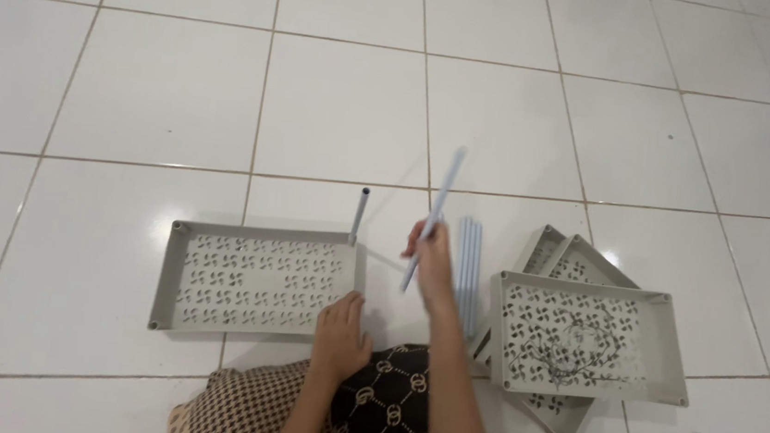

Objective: The person assembles a small shelving unit by inserting plastic rods into the corners of perforated trays. They repeatedly insert and remove rods, stack trays, and arrange components on the floor.

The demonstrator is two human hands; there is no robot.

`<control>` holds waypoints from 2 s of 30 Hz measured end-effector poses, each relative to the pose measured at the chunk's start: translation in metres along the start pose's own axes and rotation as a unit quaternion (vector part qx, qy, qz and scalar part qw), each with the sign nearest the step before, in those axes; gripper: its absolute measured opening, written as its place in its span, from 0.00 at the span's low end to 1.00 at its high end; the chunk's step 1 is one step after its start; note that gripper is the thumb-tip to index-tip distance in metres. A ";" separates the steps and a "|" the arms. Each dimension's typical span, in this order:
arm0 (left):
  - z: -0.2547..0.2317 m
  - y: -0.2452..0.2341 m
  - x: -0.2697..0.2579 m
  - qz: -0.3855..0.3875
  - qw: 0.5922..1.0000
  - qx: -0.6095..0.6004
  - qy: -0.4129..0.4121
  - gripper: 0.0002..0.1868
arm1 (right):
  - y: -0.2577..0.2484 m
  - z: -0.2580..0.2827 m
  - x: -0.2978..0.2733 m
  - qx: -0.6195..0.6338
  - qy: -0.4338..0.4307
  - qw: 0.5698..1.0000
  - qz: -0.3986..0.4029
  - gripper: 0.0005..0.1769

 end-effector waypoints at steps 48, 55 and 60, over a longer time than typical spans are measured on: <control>0.021 0.044 -0.023 -0.005 0.997 0.066 -0.044 0.14 | 0.071 -0.109 -0.089 -0.038 -0.053 0.994 0.086 0.21; 0.019 0.028 -0.021 -0.037 0.995 0.031 -0.083 0.07 | 0.071 -0.116 -0.083 -0.056 -0.065 0.992 0.090 0.29; 0.023 0.036 -0.020 0.017 0.992 0.049 -0.113 0.05 | 0.075 -0.109 -0.084 -0.078 -0.170 0.964 0.188 0.21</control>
Point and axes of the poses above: each hand's wrist, its own x-axis towards the middle knuckle, its own y-axis out of the palm, z = x × y, the point moved 10 cm from there along x, towards the middle knuckle, and after that the axes turned 7 degrees about y, right-handed, at the moved point
